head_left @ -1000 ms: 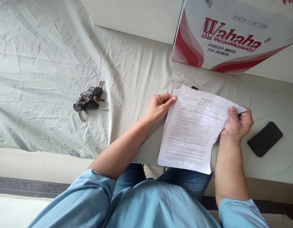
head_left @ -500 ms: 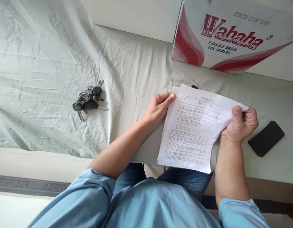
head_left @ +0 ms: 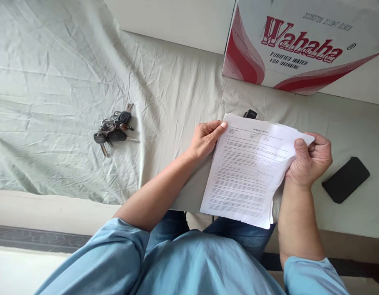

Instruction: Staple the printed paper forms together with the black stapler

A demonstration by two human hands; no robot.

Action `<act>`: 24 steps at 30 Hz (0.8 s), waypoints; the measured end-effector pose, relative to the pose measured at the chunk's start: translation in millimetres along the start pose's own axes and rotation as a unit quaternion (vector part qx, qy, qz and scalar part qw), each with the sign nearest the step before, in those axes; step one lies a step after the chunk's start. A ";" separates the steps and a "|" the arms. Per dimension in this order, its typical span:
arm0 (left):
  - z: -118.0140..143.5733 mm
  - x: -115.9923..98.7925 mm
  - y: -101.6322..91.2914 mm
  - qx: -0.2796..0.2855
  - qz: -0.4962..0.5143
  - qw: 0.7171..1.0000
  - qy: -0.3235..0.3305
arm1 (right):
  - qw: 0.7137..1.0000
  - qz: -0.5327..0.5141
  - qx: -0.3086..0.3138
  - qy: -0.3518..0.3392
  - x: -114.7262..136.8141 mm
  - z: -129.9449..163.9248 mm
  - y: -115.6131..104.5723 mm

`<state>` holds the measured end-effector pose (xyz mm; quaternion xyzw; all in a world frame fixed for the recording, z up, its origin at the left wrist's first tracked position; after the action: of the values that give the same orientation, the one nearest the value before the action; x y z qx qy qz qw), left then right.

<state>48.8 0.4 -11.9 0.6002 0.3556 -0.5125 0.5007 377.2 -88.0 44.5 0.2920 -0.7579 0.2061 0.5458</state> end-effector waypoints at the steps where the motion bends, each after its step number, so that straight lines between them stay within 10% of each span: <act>1: 0.2 -0.6 0.0 -0.001 0.000 1.000 0.001 | 1.000 0.004 0.003 0.001 0.1 0.0 0.5; 24: -2.0 -10.3 7.8 0.004 0.044 0.999 0.001 | 0.999 -0.021 0.045 -0.018 -0.9 -4.2 2.3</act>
<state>54.4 1.2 -0.1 0.6178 0.3270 -0.4912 0.5197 378.9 -83.4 45.0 0.3360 -0.7510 0.2234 0.5227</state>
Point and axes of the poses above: each hand's wrist, its own z-axis away from the middle knuckle, its own y-axis out of the palm, x = y × z, the point moved 10 cm from there along -z, towards the middle knuckle, and after that the axes turned 1 degree about y, right-handed, at the moved point
